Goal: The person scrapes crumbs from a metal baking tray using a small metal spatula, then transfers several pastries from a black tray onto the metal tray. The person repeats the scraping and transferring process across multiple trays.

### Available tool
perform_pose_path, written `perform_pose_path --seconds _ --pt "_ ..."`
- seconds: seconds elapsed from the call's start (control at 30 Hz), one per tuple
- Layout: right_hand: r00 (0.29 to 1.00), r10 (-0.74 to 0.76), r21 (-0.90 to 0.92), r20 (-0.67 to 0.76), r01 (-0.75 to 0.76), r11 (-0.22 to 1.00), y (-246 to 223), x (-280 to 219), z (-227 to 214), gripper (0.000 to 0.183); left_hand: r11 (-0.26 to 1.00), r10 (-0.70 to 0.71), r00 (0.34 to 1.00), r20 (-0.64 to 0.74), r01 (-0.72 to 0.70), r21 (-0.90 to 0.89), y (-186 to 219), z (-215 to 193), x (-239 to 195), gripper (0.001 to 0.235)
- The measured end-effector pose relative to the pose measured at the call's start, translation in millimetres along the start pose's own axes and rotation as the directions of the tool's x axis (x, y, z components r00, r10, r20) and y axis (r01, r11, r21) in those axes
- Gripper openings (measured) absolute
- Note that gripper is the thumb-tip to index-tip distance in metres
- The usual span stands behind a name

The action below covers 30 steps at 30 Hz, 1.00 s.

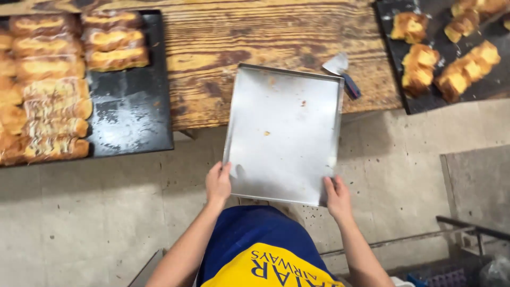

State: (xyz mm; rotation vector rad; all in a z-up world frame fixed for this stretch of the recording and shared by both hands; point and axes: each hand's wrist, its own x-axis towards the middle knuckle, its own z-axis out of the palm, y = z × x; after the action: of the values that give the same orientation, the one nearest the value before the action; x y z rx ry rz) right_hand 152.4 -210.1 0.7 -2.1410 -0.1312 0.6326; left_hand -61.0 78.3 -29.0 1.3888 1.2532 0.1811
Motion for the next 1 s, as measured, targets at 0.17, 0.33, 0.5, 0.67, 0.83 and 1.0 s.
perform_pose_path --seconds 0.17,0.33,0.5,0.67,0.83,1.0 --pt "0.99 0.013 -0.047 0.143 -0.006 0.999 -21.0 48.5 51.7 0.038 0.985 -0.106 0.988 -0.115 0.089 -0.15 3.9 -37.0 10.0 0.075" --pt "0.977 -0.068 -0.03 0.2 0.076 0.997 -40.2 113.7 77.5 0.029 0.948 -0.184 0.972 -0.149 0.136 -0.288 41.8 -35.6 40.8 0.073" --pt "0.955 -0.092 -0.711 0.283 0.273 0.648 -114.1 176.4 77.8 0.059 0.94 -0.186 0.965 -0.184 0.12 -0.32 93.1 -15.5 67.5 0.063" --pt "0.95 -0.175 -0.783 0.258 0.312 0.538 -169.0 229.5 41.2 0.055 0.939 -0.224 0.945 -0.238 0.143 -0.314 100.6 13.3 108.3 0.061" --pt "0.885 -0.464 -0.871 0.04 0.258 0.417 -139.5 309.2 -8.5 0.053 1.0 -0.009 0.914 -0.405 0.005 -0.01 109.3 21.5 112.5 0.045" --pt "0.923 -0.381 -0.85 0.057 0.245 0.467 -116.9 350.2 -18.5 0.051 0.937 0.336 0.785 -0.52 -0.22 0.272 105.4 7.0 134.8 0.027"
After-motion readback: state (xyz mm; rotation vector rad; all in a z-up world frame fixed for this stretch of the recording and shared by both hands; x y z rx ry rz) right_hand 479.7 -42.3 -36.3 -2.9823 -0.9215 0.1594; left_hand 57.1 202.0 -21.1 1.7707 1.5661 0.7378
